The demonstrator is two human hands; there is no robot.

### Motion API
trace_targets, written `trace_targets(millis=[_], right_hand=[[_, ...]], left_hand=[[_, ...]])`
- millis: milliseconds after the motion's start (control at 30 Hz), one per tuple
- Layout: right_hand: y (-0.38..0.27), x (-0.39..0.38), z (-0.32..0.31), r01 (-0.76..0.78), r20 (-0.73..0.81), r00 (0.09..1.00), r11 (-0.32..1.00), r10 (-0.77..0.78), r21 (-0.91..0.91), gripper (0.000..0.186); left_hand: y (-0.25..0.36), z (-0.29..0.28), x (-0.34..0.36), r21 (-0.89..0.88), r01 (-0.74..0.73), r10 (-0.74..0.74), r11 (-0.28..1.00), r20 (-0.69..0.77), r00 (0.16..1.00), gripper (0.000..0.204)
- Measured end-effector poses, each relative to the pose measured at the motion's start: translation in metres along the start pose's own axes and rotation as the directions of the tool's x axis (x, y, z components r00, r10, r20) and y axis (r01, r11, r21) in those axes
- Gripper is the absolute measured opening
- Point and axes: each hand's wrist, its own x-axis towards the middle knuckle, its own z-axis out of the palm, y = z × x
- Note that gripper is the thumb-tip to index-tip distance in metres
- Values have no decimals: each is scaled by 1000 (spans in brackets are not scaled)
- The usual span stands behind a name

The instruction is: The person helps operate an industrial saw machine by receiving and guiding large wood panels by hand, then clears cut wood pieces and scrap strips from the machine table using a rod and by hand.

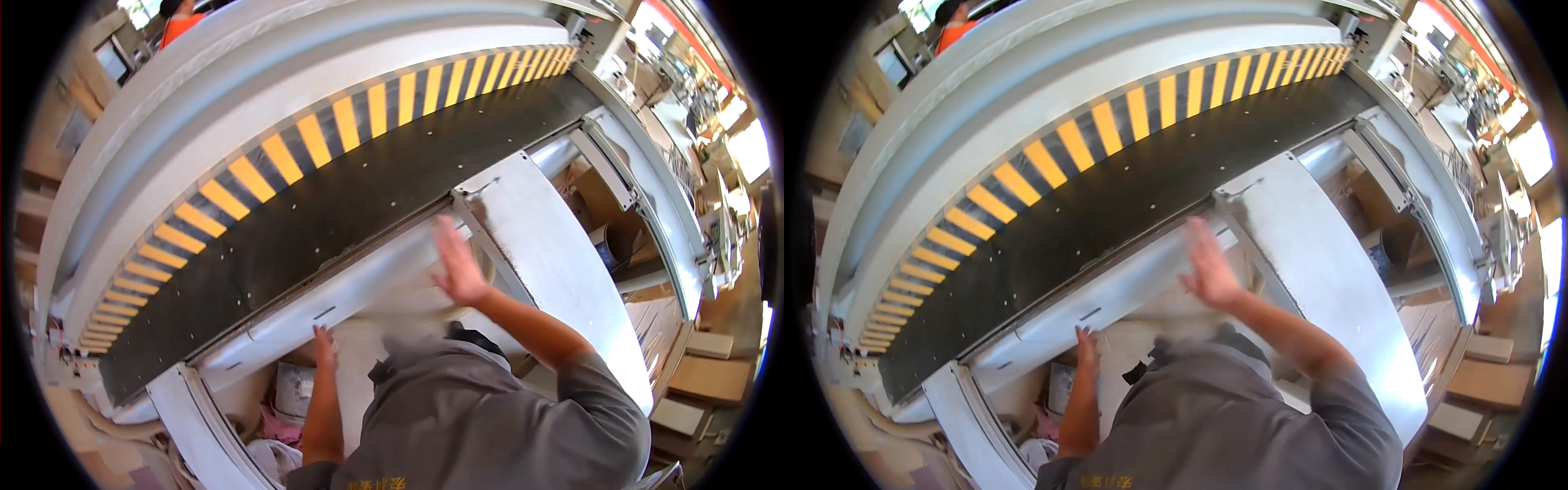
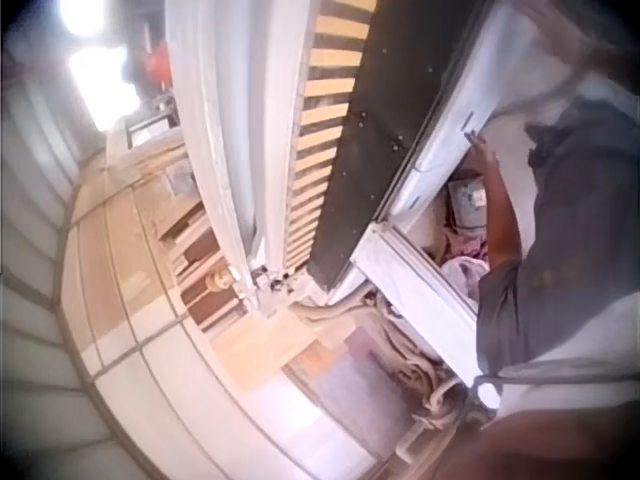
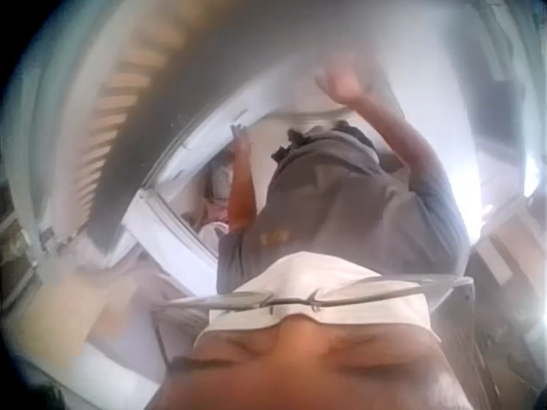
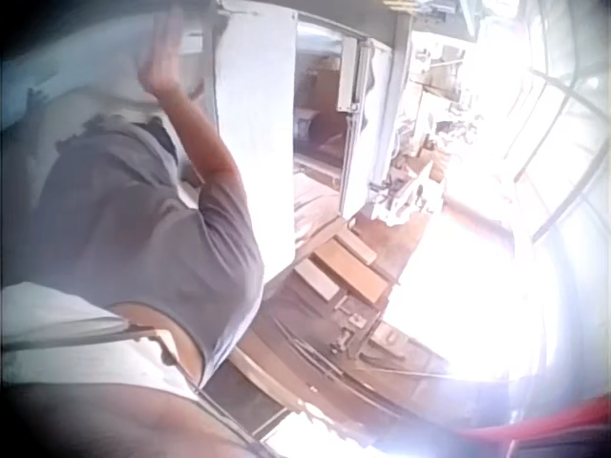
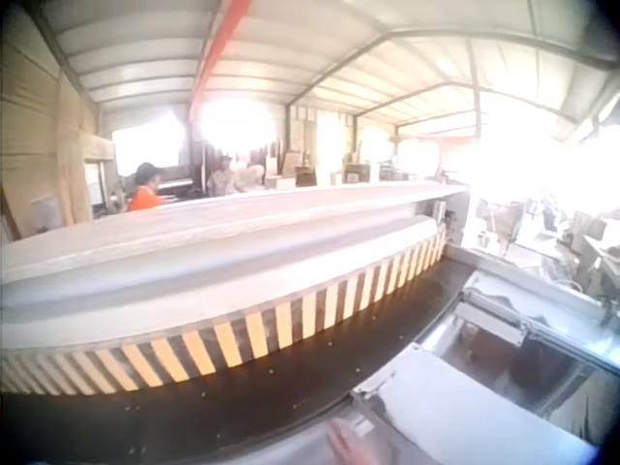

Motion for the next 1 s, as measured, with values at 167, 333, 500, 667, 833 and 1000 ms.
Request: trace_targets(millis=[167,333,500,667,833,1000], right_hand=[[-81,50,81,-85,239,971,886,-30,456,78],[-38,41,71,-166,291,946,558,-143,813,82],[16,43,27,-633,460,773,-481,-438,606,68],[77,-6,-13,-512,565,823,-519,-66,685,65],[256,-74,-119,-419,252,886,443,389,792,66],[374,-126,-178,-852,-329,513,426,793,-302,75]], left_hand=[[117,176,-83,-589,-38,370,807,455,810,77],[237,221,-199,-582,-486,559,652,-63,827,82],[215,327,-276,-219,-961,968,171,220,122,86],[182,386,-233,99,-935,716,-342,671,-191,58],[163,417,-137,748,-664,809,16,381,448,63],[181,448,-88,690,-691,718,-216,592,366,67]])
